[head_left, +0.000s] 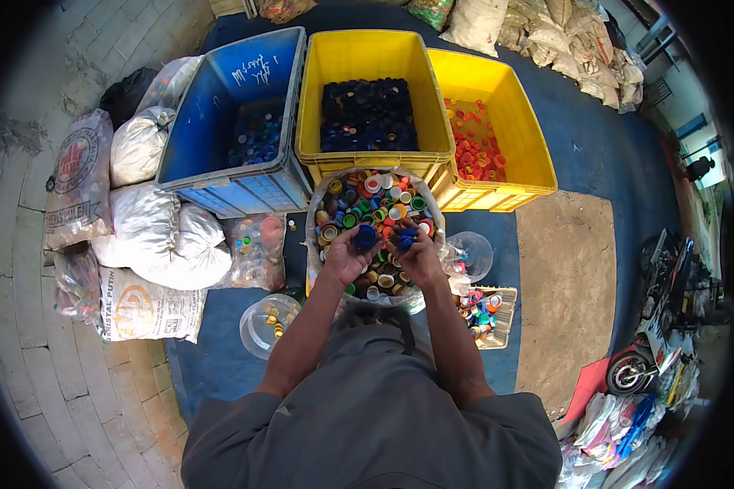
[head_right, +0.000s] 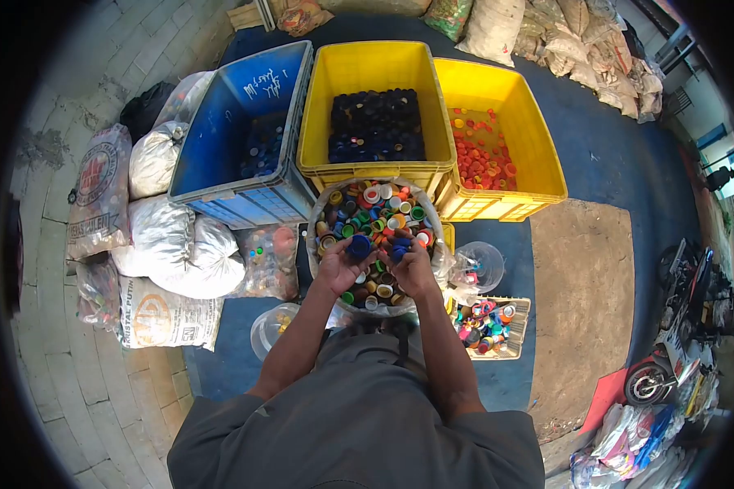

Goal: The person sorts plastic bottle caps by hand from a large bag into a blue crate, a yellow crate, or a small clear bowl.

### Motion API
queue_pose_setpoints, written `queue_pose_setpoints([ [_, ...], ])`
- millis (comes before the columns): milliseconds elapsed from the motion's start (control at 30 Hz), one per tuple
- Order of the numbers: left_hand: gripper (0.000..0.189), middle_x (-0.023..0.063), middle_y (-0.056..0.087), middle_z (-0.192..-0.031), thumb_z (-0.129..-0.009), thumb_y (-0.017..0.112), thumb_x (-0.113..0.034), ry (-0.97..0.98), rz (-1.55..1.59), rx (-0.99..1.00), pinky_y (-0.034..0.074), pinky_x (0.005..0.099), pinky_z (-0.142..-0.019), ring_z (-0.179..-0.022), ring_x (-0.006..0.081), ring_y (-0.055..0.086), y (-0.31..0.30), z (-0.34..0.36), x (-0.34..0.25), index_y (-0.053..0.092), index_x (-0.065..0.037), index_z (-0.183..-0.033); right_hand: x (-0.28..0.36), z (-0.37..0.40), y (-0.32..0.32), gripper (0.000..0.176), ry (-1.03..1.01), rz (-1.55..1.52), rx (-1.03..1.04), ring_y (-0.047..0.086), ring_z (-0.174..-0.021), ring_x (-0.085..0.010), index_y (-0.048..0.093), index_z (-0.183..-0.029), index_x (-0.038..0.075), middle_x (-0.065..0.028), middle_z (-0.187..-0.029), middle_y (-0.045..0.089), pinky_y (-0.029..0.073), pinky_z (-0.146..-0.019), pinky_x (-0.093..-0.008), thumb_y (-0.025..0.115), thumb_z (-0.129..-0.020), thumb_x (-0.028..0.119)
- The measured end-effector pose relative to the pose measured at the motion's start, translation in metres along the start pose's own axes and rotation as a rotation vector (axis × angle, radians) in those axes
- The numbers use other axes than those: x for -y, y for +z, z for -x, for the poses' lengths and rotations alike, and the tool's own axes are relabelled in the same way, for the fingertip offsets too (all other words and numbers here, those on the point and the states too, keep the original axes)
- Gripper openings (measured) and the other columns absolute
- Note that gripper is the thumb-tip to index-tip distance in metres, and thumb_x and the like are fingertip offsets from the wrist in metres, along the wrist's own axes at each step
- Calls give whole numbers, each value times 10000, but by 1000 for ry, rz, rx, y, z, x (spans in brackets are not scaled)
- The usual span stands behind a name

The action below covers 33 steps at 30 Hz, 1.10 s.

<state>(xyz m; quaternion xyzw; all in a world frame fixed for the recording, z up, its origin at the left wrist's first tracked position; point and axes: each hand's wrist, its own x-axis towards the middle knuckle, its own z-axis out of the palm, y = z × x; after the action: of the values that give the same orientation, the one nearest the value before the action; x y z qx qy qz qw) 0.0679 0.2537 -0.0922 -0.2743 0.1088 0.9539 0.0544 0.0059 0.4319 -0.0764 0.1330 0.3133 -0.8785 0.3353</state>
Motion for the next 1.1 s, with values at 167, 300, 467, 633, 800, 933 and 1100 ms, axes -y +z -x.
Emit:
queue_pose_setpoints([
  [167,419,268,495,-1208,-818,456,-17,-52,85,37,474,477,-1004,-1144,399,522,16,-16,-12,399,124,-1209,12,-11,3,658,-2,71,-64,538,-1113,-278,399,-1266,8,-142,-1186,492,501,-953,-440,330,-643,-192],
  [300,498,245,499,-1192,-731,438,44,19,4,139,422,480,-1053,-1162,394,502,30,-36,-24,400,102,-1224,24,-29,18,581,-41,66,-36,559,-1070,-290,434,-1199,-6,-147,-1174,503,533,-910,-411,329,-669,-218],
  [467,498,274,453,-1224,-673,365,132,81,-45,137,387,493,-1081,-1215,397,440,59,-76,-51,402,128,-1170,42,-80,42,504,-64,162,-87,607,-960,-297,439,-1162,-69,-181,-1138,498,559,-885,-382,342,-688,-211],
  [633,453,293,399,-1240,-700,380,136,170,-50,32,366,489,-1089,-1195,390,448,101,-140,-97,357,214,-1146,76,-162,66,299,-169,406,27,618,-971,-307,437,-1109,-121,-218,-1065,541,554,-890,-367,440,-810,-134],
  [800,545,301,154,-1450,-767,406,101,216,-115,235,256,505,-1134,-1386,418,170,144,-122,-125,236,196,-1276,100,-163,112,179,-278,305,-26,632,-975,-310,460,-1019,-147,-237,-1029,565,570,-851,-346,508,-892,-30],
  [933,469,225,402,-1335,-859,495,-6,288,-298,181,397,441,-1049,-1243,315,428,113,-98,-117,353,50,-1303,90,-140,87,272,-321,479,-72,645,-906,-268,482,-1120,-114,-181,-1032,599,571,-765,-320,539,-876,-6],
  [1100,274,31,634,-960,-865,625,-88,384,-769,-76,500,292,-774,-837,158,613,29,-58,-75,573,-37,-1129,35,-89,14,273,-528,1481,-80,663,-784,-269,601,-1069,6,-128,-896,677,520,-680,-347,611,-797,35],
])
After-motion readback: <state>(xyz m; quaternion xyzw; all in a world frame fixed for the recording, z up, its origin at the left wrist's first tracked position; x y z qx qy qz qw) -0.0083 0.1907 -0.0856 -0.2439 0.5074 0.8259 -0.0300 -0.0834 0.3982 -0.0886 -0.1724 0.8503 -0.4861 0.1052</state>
